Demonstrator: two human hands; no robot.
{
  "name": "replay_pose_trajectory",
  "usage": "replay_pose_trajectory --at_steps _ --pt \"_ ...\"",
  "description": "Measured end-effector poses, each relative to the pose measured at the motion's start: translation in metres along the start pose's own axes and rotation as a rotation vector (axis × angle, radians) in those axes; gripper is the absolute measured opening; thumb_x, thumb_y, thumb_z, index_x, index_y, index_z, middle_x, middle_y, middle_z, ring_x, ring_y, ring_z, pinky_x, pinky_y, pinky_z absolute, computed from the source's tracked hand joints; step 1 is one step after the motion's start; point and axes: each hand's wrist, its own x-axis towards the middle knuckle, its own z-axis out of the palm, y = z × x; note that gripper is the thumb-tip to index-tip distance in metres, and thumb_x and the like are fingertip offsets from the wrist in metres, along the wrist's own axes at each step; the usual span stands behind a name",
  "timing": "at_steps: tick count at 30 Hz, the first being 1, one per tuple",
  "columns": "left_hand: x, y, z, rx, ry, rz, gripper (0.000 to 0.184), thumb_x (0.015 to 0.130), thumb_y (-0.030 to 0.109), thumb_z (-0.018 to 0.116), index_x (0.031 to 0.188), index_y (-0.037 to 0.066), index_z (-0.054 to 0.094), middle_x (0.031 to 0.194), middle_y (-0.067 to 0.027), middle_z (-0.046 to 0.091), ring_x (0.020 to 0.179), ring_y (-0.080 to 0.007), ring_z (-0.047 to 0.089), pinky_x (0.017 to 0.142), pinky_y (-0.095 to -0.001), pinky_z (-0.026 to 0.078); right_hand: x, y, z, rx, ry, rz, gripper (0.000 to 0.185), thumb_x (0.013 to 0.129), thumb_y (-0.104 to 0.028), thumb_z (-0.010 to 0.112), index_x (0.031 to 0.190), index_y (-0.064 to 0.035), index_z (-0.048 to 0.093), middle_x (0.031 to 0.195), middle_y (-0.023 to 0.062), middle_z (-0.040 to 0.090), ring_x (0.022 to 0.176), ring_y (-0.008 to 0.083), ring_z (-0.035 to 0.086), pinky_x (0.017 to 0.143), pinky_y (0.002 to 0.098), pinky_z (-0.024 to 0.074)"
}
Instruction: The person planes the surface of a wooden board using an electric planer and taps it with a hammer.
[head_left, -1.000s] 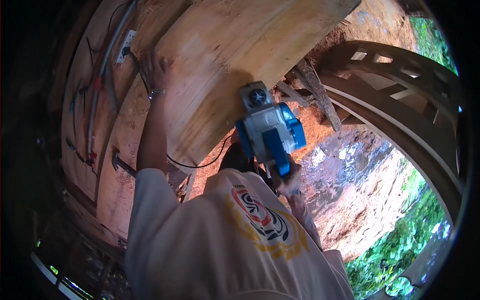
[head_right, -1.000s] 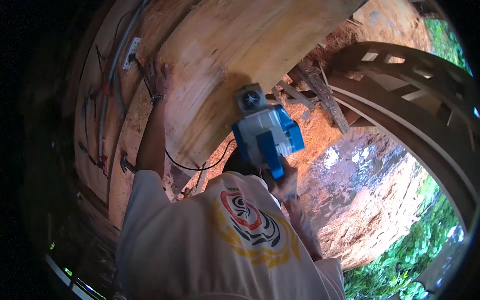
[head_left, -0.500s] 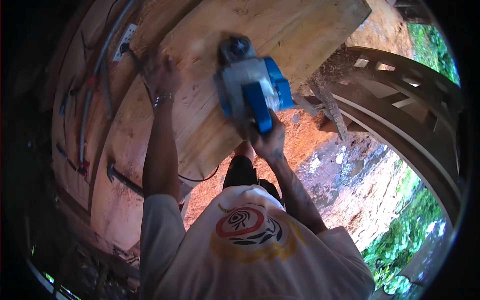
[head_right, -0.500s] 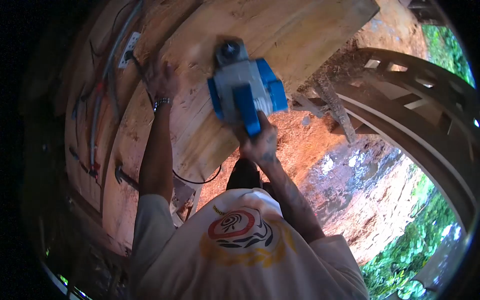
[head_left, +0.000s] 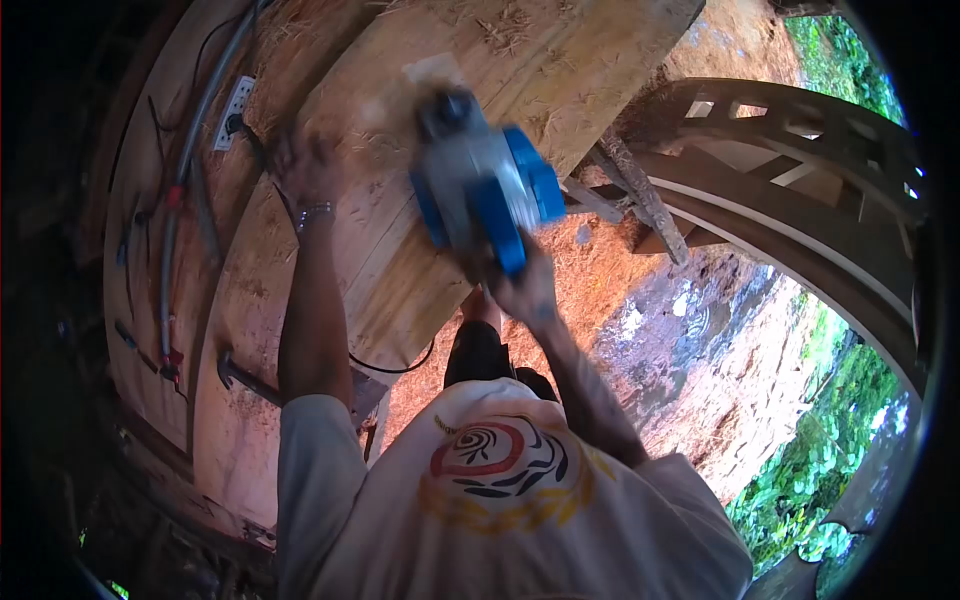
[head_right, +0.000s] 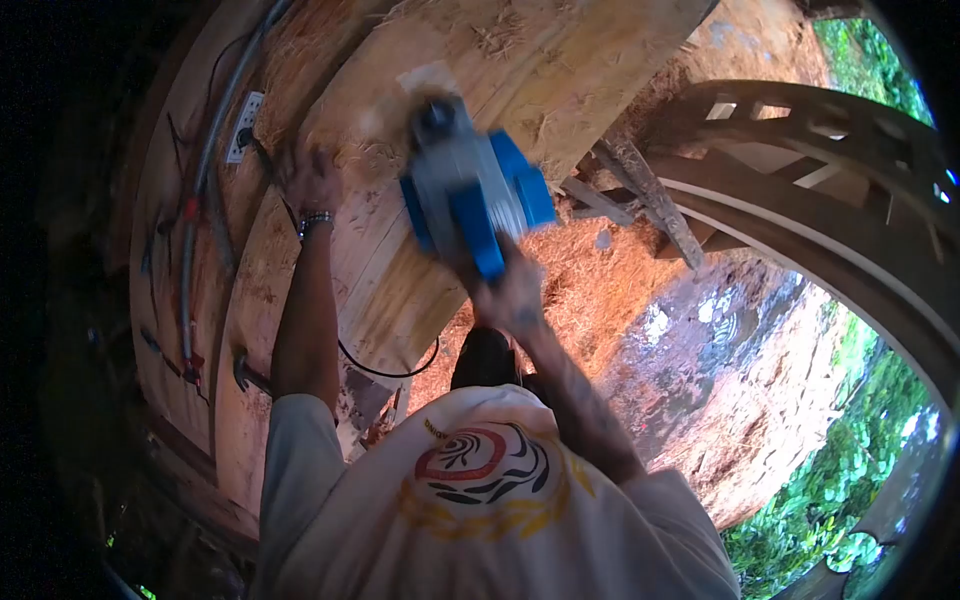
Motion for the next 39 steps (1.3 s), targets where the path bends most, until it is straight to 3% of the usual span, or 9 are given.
replay_pose_trajectory --at_steps 1,6,9,17,20,27,30,36,39 --pt "0.000 0.003 -0.002 0.001 -0.008 -0.019 0.063 0.099 0.045 0.053 0.157 0.022 0.044 0.162 -0.0174 0.040 0.151 -0.0388 0.036 0.124 -0.0563 0.026 -0.038 0.010 -0.005 0.048 -0.023 0.024 0.023 0.088 -0.017 0.069 0.104 0.0001 0.065 0.076 0.0177 0.069 0.069 0.0300 0.073 0.061 0.0392 0.0547" --pt "-0.003 0.013 -0.012 0.034 0.026 0.007 0.058 0.101 0.045 0.052 0.154 0.022 0.047 0.153 -0.0211 0.051 0.141 -0.0442 0.046 0.120 -0.0563 0.033 -0.104 0.012 -0.015 0.162 -0.042 0.187 0.021 0.085 -0.011 0.071 0.101 0.0004 0.064 0.069 0.0201 0.066 0.065 0.0385 0.072 0.058 0.0424 0.0539" --pt "0.000 0.007 -0.004 0.013 0.018 -0.009 0.061 0.099 0.046 0.053 0.155 0.021 0.048 0.156 -0.0209 0.047 0.145 -0.0429 0.041 0.122 -0.0566 0.029 -0.057 0.002 -0.003 0.105 -0.026 0.135 0.020 0.085 -0.009 0.067 0.101 0.0018 0.063 0.068 0.0146 0.065 0.063 0.0180 0.067 0.057 0.0359 0.0517" --pt "-0.001 0.008 -0.009 0.014 0.063 0.044 0.059 0.098 0.046 0.055 0.151 0.020 0.052 0.153 -0.0209 0.051 0.143 -0.0432 0.044 0.121 -0.0583 0.029 0.165 -0.067 0.049 0.045 0.095 -0.289 0.035 0.082 -0.026 0.067 0.101 0.0033 0.069 0.082 0.0279 0.071 0.074 0.0391 0.073 0.067 0.0461 0.0551" --pt "0.000 0.002 -0.006 -0.052 0.085 0.085 0.058 0.097 0.046 0.057 0.150 0.021 0.053 0.152 -0.0208 0.051 0.143 -0.0426 0.045 0.119 -0.0586 0.031 0.197 -0.080 0.054 -0.100 -0.005 -0.345 0.033 0.084 -0.018 0.069 0.105 0.0066 0.067 0.089 0.0319 0.070 0.085 0.0461 0.072 0.078 0.0508 0.0556" --pt "0.000 0.002 -0.001 0.023 0.089 0.039 0.063 0.096 0.044 0.059 0.154 0.023 0.048 0.153 -0.0190 0.052 0.146 -0.0397 0.043 0.119 -0.0566 0.031 0.038 -0.012 -0.007 -0.003 0.051 -0.035 0.038 0.084 -0.030 0.074 0.103 0.0027 0.068 0.077 0.0220 0.072 0.074 0.0372 0.075 0.067 0.0435 0.0575" --pt "-0.004 0.002 0.001 0.050 0.089 0.029 0.063 0.097 0.043 0.058 0.155 0.023 0.048 0.154 -0.0175 0.051 0.147 -0.0388 0.041 0.120 -0.0553 0.030 -0.061 0.036 -0.026 0.096 0.120 0.089 0.016 0.085 -0.012 0.067 0.095 0.0004 0.065 0.066 0.0104 0.067 0.063 0.0147 0.068 0.057 0.0338 0.0525" --pt "0.002 0.013 -0.015 0.016 0.108 0.080 0.060 0.098 0.040 0.059 0.153 0.019 0.049 0.154 -0.0149 0.052 0.142 -0.0368 0.047 0.122 -0.0518 0.030 -0.039 0.035 -0.030 0.133 0.123 0.093 0.014 0.082 -0.008 0.065 0.093 -0.0001 0.064 0.065 0.0111 0.065 0.061 0.0147 0.065 0.057 0.0348 0.0509" --pt "0.002 0.011 -0.013 -0.010 0.124 0.087 0.059 0.097 0.039 0.060 0.152 0.018 0.051 0.153 -0.0164 0.052 0.142 -0.0380 0.046 0.121 -0.0525 0.031 0.033 0.020 -0.022 0.151 0.130 0.020 0.022 0.080 -0.016 0.069 0.096 -0.0004 0.067 0.072 0.0174 0.068 0.066 0.0253 0.070 0.061 0.0395 0.0531"
